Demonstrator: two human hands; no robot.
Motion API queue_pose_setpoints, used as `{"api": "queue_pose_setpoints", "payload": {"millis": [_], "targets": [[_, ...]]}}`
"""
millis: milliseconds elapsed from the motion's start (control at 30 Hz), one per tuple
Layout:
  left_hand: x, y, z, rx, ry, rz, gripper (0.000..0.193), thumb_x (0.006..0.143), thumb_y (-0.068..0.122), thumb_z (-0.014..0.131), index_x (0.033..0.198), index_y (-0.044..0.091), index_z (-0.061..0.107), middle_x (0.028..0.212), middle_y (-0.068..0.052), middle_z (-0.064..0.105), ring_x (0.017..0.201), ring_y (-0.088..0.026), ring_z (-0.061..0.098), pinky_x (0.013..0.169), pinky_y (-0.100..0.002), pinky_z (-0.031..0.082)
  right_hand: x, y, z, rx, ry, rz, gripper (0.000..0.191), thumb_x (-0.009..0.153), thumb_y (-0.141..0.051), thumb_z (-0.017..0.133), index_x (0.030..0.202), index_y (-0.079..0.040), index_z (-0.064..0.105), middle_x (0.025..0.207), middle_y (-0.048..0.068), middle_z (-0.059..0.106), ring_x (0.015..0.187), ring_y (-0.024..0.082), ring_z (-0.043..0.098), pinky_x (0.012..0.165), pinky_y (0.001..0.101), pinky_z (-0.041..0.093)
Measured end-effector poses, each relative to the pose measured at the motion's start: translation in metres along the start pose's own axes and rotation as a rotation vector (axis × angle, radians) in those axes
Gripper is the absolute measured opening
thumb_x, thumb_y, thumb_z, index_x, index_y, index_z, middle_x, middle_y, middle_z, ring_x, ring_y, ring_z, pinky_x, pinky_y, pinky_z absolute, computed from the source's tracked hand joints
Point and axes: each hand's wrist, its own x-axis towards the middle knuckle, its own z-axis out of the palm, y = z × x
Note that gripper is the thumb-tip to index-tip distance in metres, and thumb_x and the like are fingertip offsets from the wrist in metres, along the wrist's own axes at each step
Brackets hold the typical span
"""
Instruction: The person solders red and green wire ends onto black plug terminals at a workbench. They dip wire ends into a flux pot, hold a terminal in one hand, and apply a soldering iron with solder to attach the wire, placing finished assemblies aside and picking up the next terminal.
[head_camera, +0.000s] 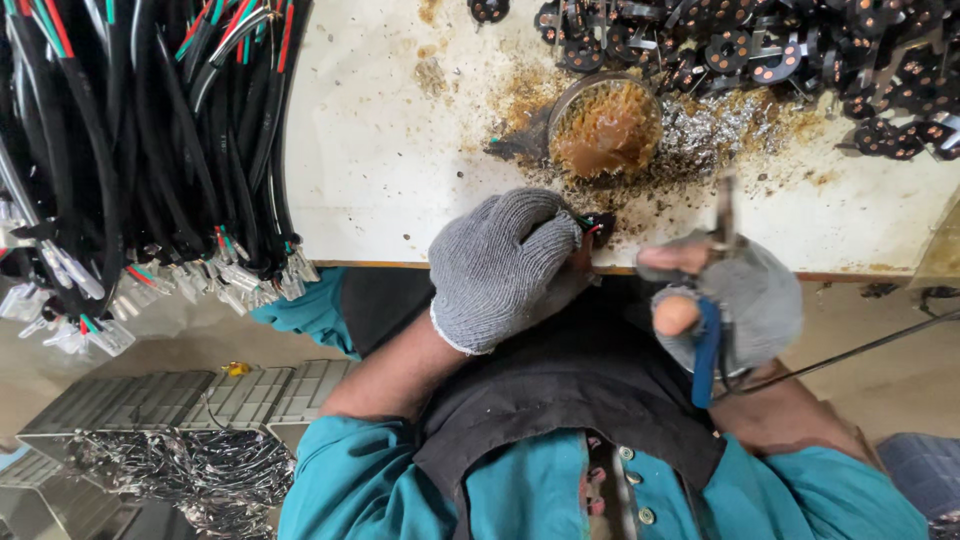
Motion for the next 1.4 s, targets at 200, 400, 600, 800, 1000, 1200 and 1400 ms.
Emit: {"api": "queue_pose_setpoints", "payload": {"millis": [200,400,600,800,1000,1200,1400], "targets": [[0.001,0.0,-0.001,0.003,-0.02,0.003,0.019,0.082,0.018,0.084,0.086,0.017,0.065,0.099,-0.004,0.067,0.082,-0.027,0.069,0.065,-0.041,0.053,0.015,-0.016,0.012,0.197,0.004,0.287,0.019,0.096,-0.017,0.077,0.085,-0.005,0.07,0.076,0.009,0.071,0.068,0.017,0.069,0.06,0.0306,0.052],[0.0,-0.002,-0.002,-0.003,-0.019,0.025,0.022,0.078,0.023,0.084,0.091,0.016,0.067,0.103,-0.005,0.067,0.083,-0.028,0.069,0.065,-0.041,0.053,0.049,-0.048,0.012,0.026,-0.02,0.096,0.011,0.091,-0.005,0.073,0.101,-0.003,0.068,0.095,0.012,0.074,0.086,0.023,0.073,0.08,0.0349,0.057],[-0.002,-0.003,-0.002,0.0,-0.051,0.019,0.025,0.078,0.024,0.085,0.094,0.017,0.067,0.106,-0.004,0.068,0.085,-0.027,0.069,0.067,-0.041,0.053,0.051,-0.049,0.016,-0.08,-0.129,0.151,0.022,0.094,0.0,0.076,0.116,-0.004,0.074,0.105,0.011,0.076,0.094,0.023,0.075,0.086,0.0313,0.057],[-0.003,-0.003,0.0,-0.004,-0.045,0.002,0.023,0.078,0.024,0.084,0.092,0.018,0.067,0.104,-0.003,0.068,0.083,-0.026,0.068,0.064,-0.041,0.052,0.03,-0.033,0.024,0.022,0.023,0.17,0.017,0.1,-0.004,0.074,0.117,-0.005,0.073,0.106,0.012,0.076,0.097,0.021,0.075,0.09,0.0295,0.059],[-0.004,-0.004,0.003,0.003,-0.012,-0.001,0.023,0.08,0.022,0.083,0.094,0.017,0.066,0.105,-0.003,0.067,0.084,-0.026,0.068,0.065,-0.04,0.052,0.039,-0.045,0.019,-0.215,-0.037,0.169,0.014,0.094,-0.005,0.077,0.107,-0.002,0.076,0.093,0.013,0.075,0.083,0.021,0.071,0.077,0.0327,0.056],[-0.004,-0.006,-0.001,-0.017,-0.029,0.016,0.029,0.077,0.024,0.083,0.099,0.016,0.067,0.108,-0.004,0.067,0.086,-0.027,0.068,0.067,-0.04,0.053,0.067,-0.053,0.024,0.099,0.146,0.099,0.016,0.096,-0.007,0.077,0.108,-0.006,0.066,0.094,0.005,0.074,0.092,0.015,0.076,0.081,0.0269,0.061],[-0.005,-0.006,-0.001,-0.026,-0.073,0.012,0.032,0.075,0.029,0.085,0.097,0.017,0.067,0.108,-0.004,0.067,0.085,-0.027,0.068,0.066,-0.041,0.052,0.057,-0.048,0.022,-0.049,0.079,0.17,0.013,0.094,-0.004,0.082,0.104,-0.005,0.073,0.096,0.01,0.076,0.079,0.016,0.072,0.075,0.0262,0.055]]}}
